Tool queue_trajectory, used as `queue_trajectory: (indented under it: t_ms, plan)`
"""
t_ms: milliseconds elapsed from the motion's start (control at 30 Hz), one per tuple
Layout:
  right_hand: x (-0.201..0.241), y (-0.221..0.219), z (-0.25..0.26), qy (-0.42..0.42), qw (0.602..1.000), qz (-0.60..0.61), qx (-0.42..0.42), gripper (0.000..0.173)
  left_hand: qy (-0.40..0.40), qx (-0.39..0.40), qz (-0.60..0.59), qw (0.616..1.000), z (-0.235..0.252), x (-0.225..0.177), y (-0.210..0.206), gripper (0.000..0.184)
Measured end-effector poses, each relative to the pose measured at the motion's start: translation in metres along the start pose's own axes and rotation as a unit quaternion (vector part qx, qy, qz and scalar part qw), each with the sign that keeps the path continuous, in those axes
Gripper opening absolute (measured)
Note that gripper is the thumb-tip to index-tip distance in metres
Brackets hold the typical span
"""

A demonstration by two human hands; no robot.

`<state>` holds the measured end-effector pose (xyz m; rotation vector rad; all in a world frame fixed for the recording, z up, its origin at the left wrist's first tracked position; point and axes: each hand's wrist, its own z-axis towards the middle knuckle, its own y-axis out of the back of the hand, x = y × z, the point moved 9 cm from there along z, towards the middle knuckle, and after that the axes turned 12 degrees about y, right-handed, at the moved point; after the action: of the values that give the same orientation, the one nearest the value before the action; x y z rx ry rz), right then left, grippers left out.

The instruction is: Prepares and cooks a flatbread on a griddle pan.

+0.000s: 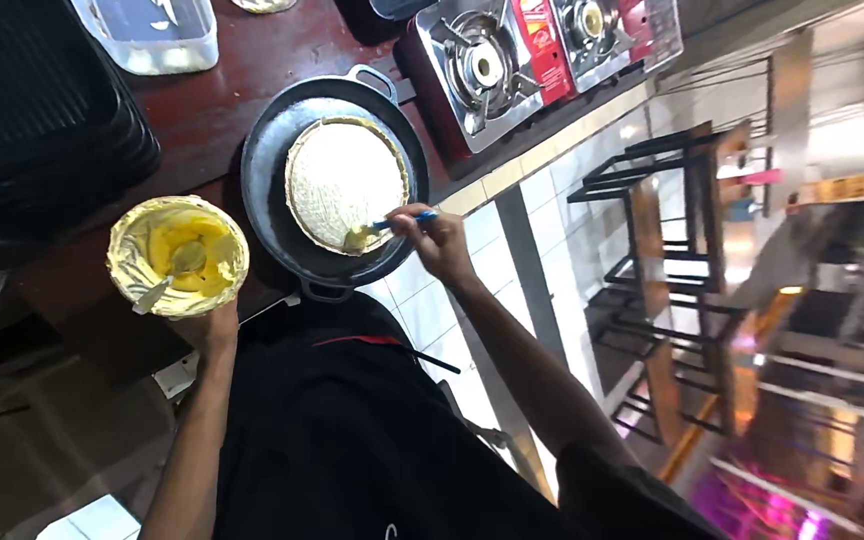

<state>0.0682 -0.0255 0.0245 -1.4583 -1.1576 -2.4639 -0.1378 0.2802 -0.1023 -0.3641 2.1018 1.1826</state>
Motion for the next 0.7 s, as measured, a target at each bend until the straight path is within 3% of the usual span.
queue_trajectory:
  t_ms: [67, 133, 200, 267, 333, 400, 467, 533, 600, 700]
  plan:
    - [-0.001, 0.019, -0.002, 0.000, 0.992, -0.126, -0.011, 0.020, 0.004, -0.001, -0.016, 1.000, 0.000, 0.003, -0.002, 0.094]
    - [0.022, 0.000, -0.009, 0.069, 0.967, -0.234, 0.079, 0.018, 0.006, -0.006, -0.008, 1.000, 0.001, 0.010, -0.003, 0.095]
    - [0.041, -0.035, -0.016, 0.176, 0.947, -0.205, 0.174, 0.016, 0.009, -0.004, -0.003, 1.000, 0.005, 0.016, -0.005, 0.098]
    - [0.041, -0.048, -0.007, 0.181, 0.954, -0.104, 0.213, 0.016, 0.009, -0.005, -0.037, 0.999, 0.005, 0.015, -0.005, 0.101]
    - [0.015, -0.030, 0.015, 0.115, 0.980, 0.005, 0.160, 0.019, -0.001, -0.019, -0.079, 0.997, 0.001, 0.007, 0.000, 0.102]
    - [-0.024, 0.001, 0.032, 0.051, 0.996, 0.068, 0.040, 0.021, -0.008, -0.024, -0.071, 0.997, 0.001, -0.001, 0.003, 0.101]
    - [-0.056, 0.034, 0.042, 0.000, 0.996, 0.051, -0.075, 0.022, -0.012, -0.018, -0.058, 0.998, 0.000, -0.005, 0.001, 0.096]
    - [-0.064, 0.054, 0.043, 0.018, 0.991, -0.029, -0.129, 0.021, -0.009, -0.010, -0.057, 0.998, 0.001, 0.002, -0.001, 0.091]
    - [-0.048, 0.055, 0.029, 0.080, 0.980, -0.161, -0.079, 0.020, -0.011, -0.001, -0.066, 0.998, 0.003, 0.007, -0.005, 0.087]
    - [-0.014, 0.027, -0.008, 0.170, 0.941, -0.279, 0.087, 0.017, -0.014, -0.024, -0.065, 0.997, 0.004, 0.003, -0.003, 0.093]
